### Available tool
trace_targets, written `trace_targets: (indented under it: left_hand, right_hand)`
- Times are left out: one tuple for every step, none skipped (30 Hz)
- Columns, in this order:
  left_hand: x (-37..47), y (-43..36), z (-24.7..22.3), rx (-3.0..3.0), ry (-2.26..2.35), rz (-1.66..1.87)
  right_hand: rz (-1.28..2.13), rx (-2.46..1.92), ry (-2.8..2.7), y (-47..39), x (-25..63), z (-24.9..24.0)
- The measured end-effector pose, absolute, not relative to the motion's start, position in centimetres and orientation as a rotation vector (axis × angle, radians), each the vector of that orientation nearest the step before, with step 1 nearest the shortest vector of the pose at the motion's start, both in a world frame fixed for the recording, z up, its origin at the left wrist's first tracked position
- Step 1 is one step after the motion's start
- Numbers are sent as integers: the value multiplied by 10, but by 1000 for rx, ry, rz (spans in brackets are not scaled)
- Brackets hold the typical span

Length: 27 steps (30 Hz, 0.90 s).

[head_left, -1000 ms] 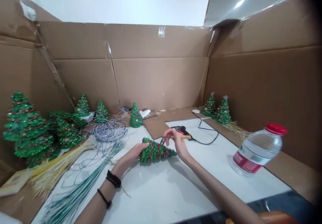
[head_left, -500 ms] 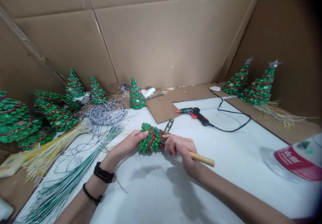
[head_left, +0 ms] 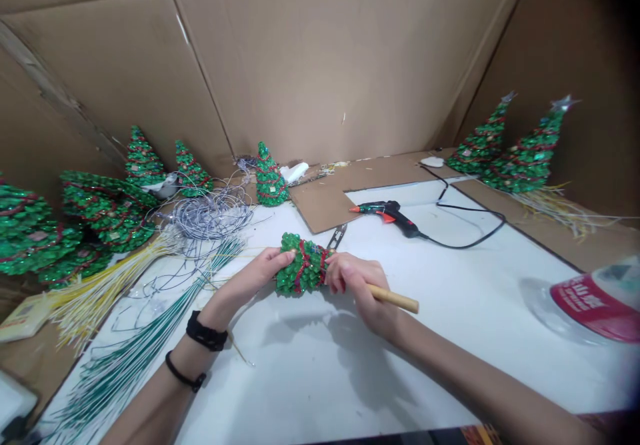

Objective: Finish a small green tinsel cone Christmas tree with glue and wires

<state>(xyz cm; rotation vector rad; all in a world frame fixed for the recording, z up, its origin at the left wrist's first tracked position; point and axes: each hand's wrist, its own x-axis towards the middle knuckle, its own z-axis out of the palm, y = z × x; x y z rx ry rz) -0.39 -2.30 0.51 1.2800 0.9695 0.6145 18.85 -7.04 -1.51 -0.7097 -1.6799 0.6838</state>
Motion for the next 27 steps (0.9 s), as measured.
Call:
trace_targets:
  left_hand:
    - [-3,-23,5,1281,964,613]
    - [-3,-23,6,1277,965,617]
    - [-2,-23,6,1267,969,627]
    - [-2,-24,6,1255,971,642]
    - [-1,-24,5,1244,970,658]
    - [-1,-24,5,1234,971,673]
    - [0,-25,5,1227,974,684]
    - [0,-25,5,1225,977,688]
    - [0,-26,5,1226,978,685]
    - [0,-26,5,1227,975,682]
    - [0,-27,4,1227,970,681]
    - [0,-27,4,1226,963,682]
    - [0,-28,4,1221,956,687]
    - [0,-28,3,1211,952,696]
    - [0,-28,2,1199,951,708]
    - [1,-28,1,1185,956,723]
    - [2,-28,-1,1172,963,737]
    - [3,-28,-2,1164,971,751]
    - [3,-28,-3,1160,983,764]
    - [4,-28,-3,1164,996,771]
    - [4,-28,-2,1181,1014,770]
    - [3,-28,-1,1210,1032,767]
    - [2,-29,3,1248,1042,766]
    - [0,-29,8,1287,1041,780]
    - [-3,-30,15,1322,1026,809]
    - [-5,-30,24,1348,998,867]
    - [-8,-31,34,1360,966,954]
  right_hand:
    - [684,-715,-1676,-71,188,-14]
    - [685,-720,-1674,-72,188,-14]
    - [687,-726,-1674,-72,187,-13]
    - [685,-732,-1676,-73,186,-12]
    - [679,-736,-1680,-73,185,-11]
    - [674,-741,-1680,-74,183,-11]
    - [671,-746,-1680,-75,182,-11]
    - [670,-750,-1678,-75,181,-12]
    - [671,-754,-1673,-76,180,-13]
    - [672,-758,-1670,-77,179,-14]
    - [669,-760,-1669,-78,178,-15]
    - [660,-761,-1672,-80,177,-16]
    - [646,-764,-1676,-81,176,-17]
    - [632,-772,-1683,-82,175,-18]
    - [617,-782,-1689,-82,174,-19]
    - [605,-794,-1694,-82,173,-19]
    - [593,-805,-1693,-82,172,-19]
    - [582,-814,-1689,-82,172,-19]
    - [574,-819,-1685,-81,172,-19]
    - [578,-818,-1685,-80,172,-19]
    - [590,-811,-1683,-79,174,-18]
    - [604,-800,-1686,-78,176,-17]
    - [603,-778,-1676,-77,179,-15]
    - [584,-749,-1644,-76,182,-10]
    - [543,-714,-1583,-74,186,-4]
    - [480,-684,-1490,-72,191,4]
    - [402,-663,-1373,-69,194,15]
